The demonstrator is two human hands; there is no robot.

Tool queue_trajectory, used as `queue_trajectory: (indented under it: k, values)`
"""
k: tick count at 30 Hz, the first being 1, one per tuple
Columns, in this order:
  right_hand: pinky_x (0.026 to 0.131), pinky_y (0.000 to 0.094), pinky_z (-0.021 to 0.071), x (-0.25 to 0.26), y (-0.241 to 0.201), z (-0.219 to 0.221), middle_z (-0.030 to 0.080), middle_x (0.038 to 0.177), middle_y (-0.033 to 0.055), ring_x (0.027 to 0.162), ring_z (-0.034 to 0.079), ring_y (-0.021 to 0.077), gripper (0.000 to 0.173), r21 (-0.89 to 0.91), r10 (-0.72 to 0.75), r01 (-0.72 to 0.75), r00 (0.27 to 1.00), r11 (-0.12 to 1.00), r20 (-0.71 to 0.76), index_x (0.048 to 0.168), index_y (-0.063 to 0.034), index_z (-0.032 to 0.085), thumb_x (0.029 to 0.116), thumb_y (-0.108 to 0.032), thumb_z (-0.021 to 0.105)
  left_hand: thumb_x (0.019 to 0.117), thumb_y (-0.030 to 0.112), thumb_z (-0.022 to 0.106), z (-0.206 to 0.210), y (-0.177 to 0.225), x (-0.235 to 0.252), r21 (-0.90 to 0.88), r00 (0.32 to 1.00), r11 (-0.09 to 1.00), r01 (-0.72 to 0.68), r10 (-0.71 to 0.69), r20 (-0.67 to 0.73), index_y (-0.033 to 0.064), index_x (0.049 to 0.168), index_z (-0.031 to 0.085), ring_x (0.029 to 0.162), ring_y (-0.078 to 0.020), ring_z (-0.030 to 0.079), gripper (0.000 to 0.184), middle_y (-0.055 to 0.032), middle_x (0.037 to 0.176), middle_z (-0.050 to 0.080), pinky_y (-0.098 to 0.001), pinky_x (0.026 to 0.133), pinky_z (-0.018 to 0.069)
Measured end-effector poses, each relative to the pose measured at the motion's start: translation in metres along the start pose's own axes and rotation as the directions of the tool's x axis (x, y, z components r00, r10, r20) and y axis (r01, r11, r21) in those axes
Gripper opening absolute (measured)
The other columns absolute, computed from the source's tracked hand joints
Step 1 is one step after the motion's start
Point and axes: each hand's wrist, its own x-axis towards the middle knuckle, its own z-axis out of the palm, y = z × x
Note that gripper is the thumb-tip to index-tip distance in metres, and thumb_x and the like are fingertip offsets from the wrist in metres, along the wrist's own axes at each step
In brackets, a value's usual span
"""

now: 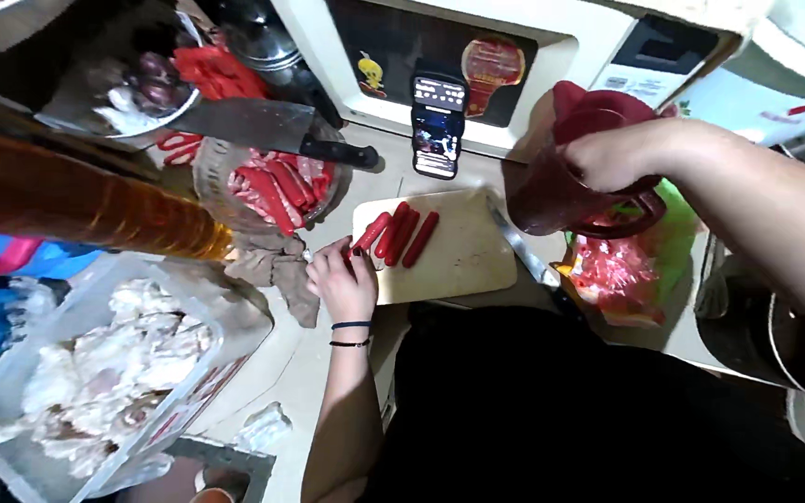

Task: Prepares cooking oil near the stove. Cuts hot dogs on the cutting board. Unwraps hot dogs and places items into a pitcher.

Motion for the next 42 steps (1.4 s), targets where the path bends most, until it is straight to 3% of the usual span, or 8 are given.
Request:
queue_trajectory:
  k: [3, 9, 13, 29, 31, 34, 38, 42]
  values:
    - [0.092, 0.0631, 0.0492, 0.012, 0.006, 0.007, 0.067, 0.111, 0.0243, 0.108, 0.065, 0.0424, 0.035, -0.04, -0.013, 0.016, 0.998, 0.999, 0.058, 0.129, 0.0013, 0.06, 0.0942, 0.001, 0.067, 0.1054, 0.029, 0.044, 0.001, -0.006, -0.004, -0.045, 0.999, 0.999, 0.016, -0.017, -0.038, 0.0058, 0.133, 0.063, 0.129, -0.0454, 0.05, 0.04, -0.0229, 0.137, 0.057, -0.0663, 0.104, 0.0352]
    - [0.091, 0.0548, 0.0516, 0.024, 0.01, 0.015, 0.07, 0.101, 0.0178, 0.101, 0.068, 0.0342, 0.015, -0.047, -0.124, 0.128, 0.988, 0.991, 0.091, 0.106, 0.0003, 0.071, 0.0911, -0.002, 0.075, 0.1059, 0.029, 0.044, 0.007, -0.008, -0.005, -0.053, 0.998, 0.999, -0.001, -0.002, -0.061, 0.006, 0.131, 0.065, 0.126, -0.0432, 0.051, 0.04, -0.0216, 0.137, 0.057, -0.0633, 0.102, 0.0381]
    - [0.09, 0.0619, 0.0502, 0.027, 0.002, 0.014, 0.068, 0.105, 0.024, 0.104, 0.066, 0.04, 0.013, 0.141, 0.13, -0.13, 0.991, 0.981, 0.009, 0.108, 0.0047, 0.067, 0.0964, -0.001, 0.067, 0.1058, 0.028, 0.043, 0.003, -0.001, 0.0, -0.061, 0.995, 0.998, -0.033, 0.027, -0.092, 0.0042, 0.129, 0.065, 0.128, -0.0426, 0.051, 0.039, -0.0222, 0.138, 0.056, -0.0611, 0.106, 0.0374]
    - [0.079, 0.0637, 0.0528, 0.011, -0.006, 0.01, 0.066, 0.095, 0.0243, 0.095, 0.067, 0.0441, 0.006, -0.229, 0.103, -0.085, 0.992, 0.97, 0.068, 0.094, 0.0057, 0.066, 0.0913, 0.002, 0.07, 0.1032, 0.028, 0.05, -0.004, 0.023, 0.012, -0.065, 0.981, 0.985, -0.157, 0.148, -0.124, 0.0039, 0.124, 0.068, 0.127, -0.0413, 0.05, 0.036, -0.0221, 0.133, 0.057, -0.0577, 0.107, 0.036]
    - [0.074, 0.0617, 0.0513, 0.001, 0.002, -0.002, 0.064, 0.084, 0.0214, 0.085, 0.065, 0.0412, 0.015, -0.178, 0.036, -0.039, 0.999, 0.983, -0.022, 0.086, 0.0032, 0.065, 0.0908, -0.006, 0.076, 0.102, 0.024, 0.052, -0.009, 0.035, 0.013, -0.106, 0.969, 0.973, -0.206, 0.188, -0.161, 0.0014, 0.123, 0.068, 0.126, -0.0407, 0.051, 0.035, -0.024, 0.131, 0.058, -0.0543, 0.108, 0.037]
    - [0.083, 0.0581, 0.0524, -0.038, 0.014, -0.022, 0.071, 0.094, 0.016, 0.09, 0.068, 0.0329, 0.014, 0.118, -0.026, 0.051, 0.978, 0.992, -0.207, 0.104, -0.0047, 0.076, 0.0905, -0.001, 0.076, 0.1013, 0.016, 0.054, -0.017, 0.061, 0.013, -0.228, 0.936, 0.913, -0.34, 0.304, -0.178, -0.0039, 0.124, 0.065, 0.115, -0.0345, 0.057, 0.032, -0.0265, 0.125, 0.058, -0.0459, 0.097, 0.0472]
    - [0.08, 0.0226, 0.0585, -0.08, 0.041, -0.015, 0.072, 0.098, -0.0028, 0.086, 0.068, 0.0026, 0.024, 0.436, -0.059, 0.283, 0.886, 0.854, -0.459, 0.114, -0.0127, 0.072, 0.0906, -0.006, 0.069, 0.1037, 0.014, 0.049, -0.025, 0.116, 0.011, -0.428, 0.881, 0.79, -0.438, 0.472, -0.03, -0.0081, 0.125, 0.061, 0.095, -0.0259, 0.065, 0.033, -0.0234, 0.109, 0.066, -0.0399, 0.085, 0.0546]
    - [0.094, 0.0215, 0.0564, -0.082, 0.041, 0.012, 0.07, 0.114, -0.0039, 0.103, 0.067, 0.0009, 0.021, 0.521, -0.012, 0.501, 0.729, 0.691, -0.685, 0.122, -0.0079, 0.061, 0.1024, -0.012, 0.054, 0.1073, 0.013, 0.038, -0.035, 0.179, 0.013, -0.813, 0.726, 0.547, -0.2, 0.64, 0.253, -0.0021, 0.133, 0.058, 0.075, -0.0087, 0.067, 0.036, -0.0066, 0.105, 0.072, -0.0263, 0.064, 0.058]
